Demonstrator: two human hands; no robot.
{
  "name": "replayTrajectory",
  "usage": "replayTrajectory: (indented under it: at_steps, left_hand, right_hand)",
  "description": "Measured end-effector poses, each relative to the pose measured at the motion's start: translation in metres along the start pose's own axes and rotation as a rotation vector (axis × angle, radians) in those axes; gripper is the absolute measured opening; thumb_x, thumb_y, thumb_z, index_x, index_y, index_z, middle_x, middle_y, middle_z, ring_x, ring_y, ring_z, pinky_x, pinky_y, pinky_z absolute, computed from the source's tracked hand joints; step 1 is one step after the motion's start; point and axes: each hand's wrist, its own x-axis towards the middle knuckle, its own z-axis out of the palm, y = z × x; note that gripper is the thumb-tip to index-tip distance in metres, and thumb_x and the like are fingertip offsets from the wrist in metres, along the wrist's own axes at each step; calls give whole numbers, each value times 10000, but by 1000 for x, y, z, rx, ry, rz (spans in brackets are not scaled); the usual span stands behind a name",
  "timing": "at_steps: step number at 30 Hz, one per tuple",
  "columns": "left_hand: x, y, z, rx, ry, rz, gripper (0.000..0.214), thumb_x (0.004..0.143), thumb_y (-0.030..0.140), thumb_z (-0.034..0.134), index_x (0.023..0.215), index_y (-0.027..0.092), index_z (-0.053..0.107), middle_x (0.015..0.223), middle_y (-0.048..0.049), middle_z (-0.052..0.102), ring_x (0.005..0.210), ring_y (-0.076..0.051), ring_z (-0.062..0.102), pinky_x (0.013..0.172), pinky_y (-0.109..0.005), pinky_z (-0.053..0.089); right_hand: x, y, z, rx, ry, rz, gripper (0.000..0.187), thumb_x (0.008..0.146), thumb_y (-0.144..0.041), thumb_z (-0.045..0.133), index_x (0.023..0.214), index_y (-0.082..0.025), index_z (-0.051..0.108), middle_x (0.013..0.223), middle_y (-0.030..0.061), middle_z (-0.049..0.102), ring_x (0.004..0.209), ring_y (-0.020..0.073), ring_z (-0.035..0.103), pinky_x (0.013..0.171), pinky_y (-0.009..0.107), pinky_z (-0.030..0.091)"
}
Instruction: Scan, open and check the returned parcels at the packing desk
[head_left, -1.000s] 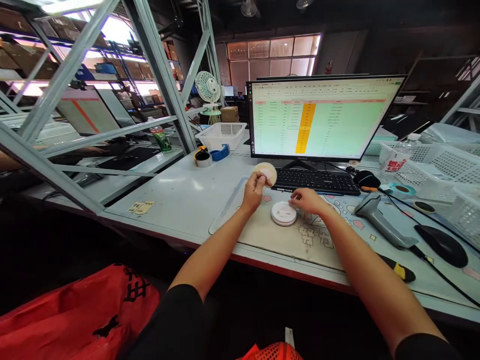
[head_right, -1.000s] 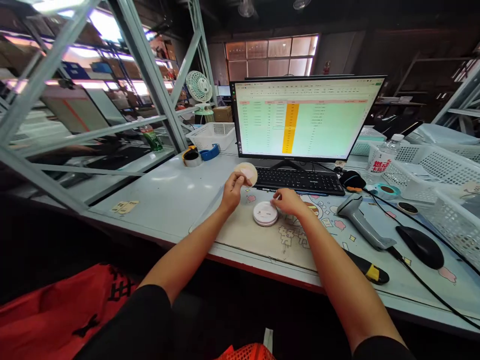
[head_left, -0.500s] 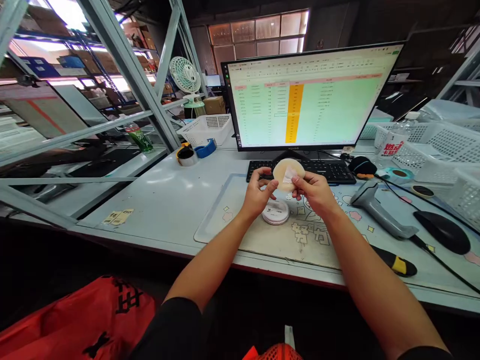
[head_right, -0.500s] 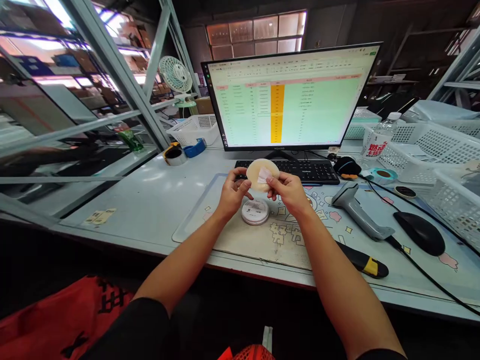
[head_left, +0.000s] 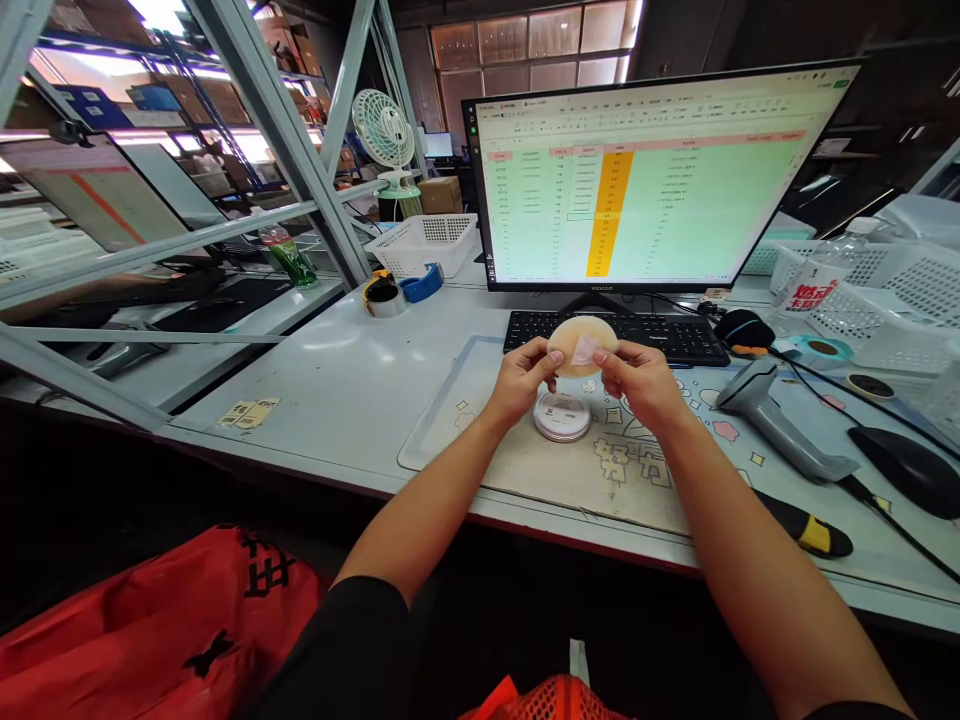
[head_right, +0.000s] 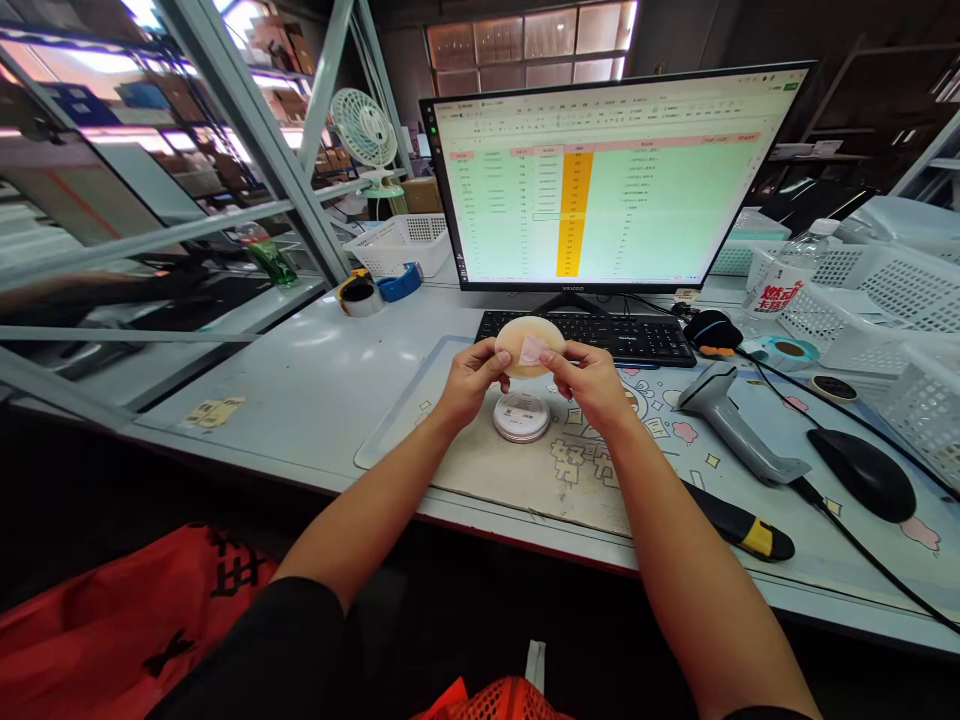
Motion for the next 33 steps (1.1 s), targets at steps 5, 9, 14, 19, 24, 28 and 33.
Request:
replayTrajectory:
  at_steps: [5, 9, 14, 19, 24, 28, 33]
  left_hand:
    - [0, 1, 0, 60, 60, 36, 397, 876, 551, 757, 1004, 179, 710, 552, 71, 482, 426, -67, 443, 407, -206, 362]
    - [0, 2, -2, -8, 32, -35, 397, 902, 441, 664, 1197, 176, 671, 895, -43, 709, 652, -146, 679, 505, -245, 548]
    - [-1, 2, -3, -60, 40, -19, 484, 930, 530, 579, 1244, 169, 656, 1309, -141, 658, 899, -217, 708, 605, -313, 643]
    - [-4, 0, 3, 77, 90, 71, 620, 839, 512, 801, 1356, 271, 559, 1272, -98, 651, 865, -201, 706, 578, -276, 625]
    - [-7, -2, 3, 109, 84, 76, 703, 874, 538, 778, 1462, 309, 467, 1159, -72, 686, 858, -208, 712, 604, -282, 617]
    - [-6, -3, 2, 98, 87, 78, 767, 873, 497, 791, 1512, 298, 416, 1188, -82, 702, 860, -199, 717, 619, -270, 609]
    - [1, -9, 2, -5, 53, -73, 907, 756, 530, 870, 1489, 224, 433, 1091, -88, 728, 815, -206, 720, 522, -243, 581]
  right_hand:
    - [-2, 2, 2, -30, 28, -54, 319, 776, -482, 860, 805, -180, 762, 544, -41, 527, 453, 83, 446, 397, 235, 337]
    - [-1, 7, 4, -19, 16, -111, 336, 762, -350, 834, 1071, -219, 816, 890, 24, 769, 703, 155, 677, 673, 326, 603]
    - [-2, 8, 4, -45, 18, -114, 327, 838, -374, 726, 1117, -228, 815, 1036, 44, 780, 787, 179, 704, 789, 404, 642]
    - [-5, 2, 10, -106, 44, -176, 374, 806, -451, 813, 1094, -228, 731, 932, 27, 751, 683, 148, 663, 642, 322, 612]
    - [-4, 4, 14, -77, 99, -90, 675, 760, -494, 855, 1326, -257, 572, 826, -15, 734, 627, 149, 653, 623, 324, 619]
    - [-1, 6, 15, -58, 98, -72, 488, 711, -537, 874, 1021, -192, 721, 879, 29, 738, 678, 159, 655, 605, 335, 635]
    - [-2, 9, 15, -142, 158, -119, 397, 751, -546, 836, 910, -204, 710, 863, 26, 722, 617, 151, 648, 566, 323, 619]
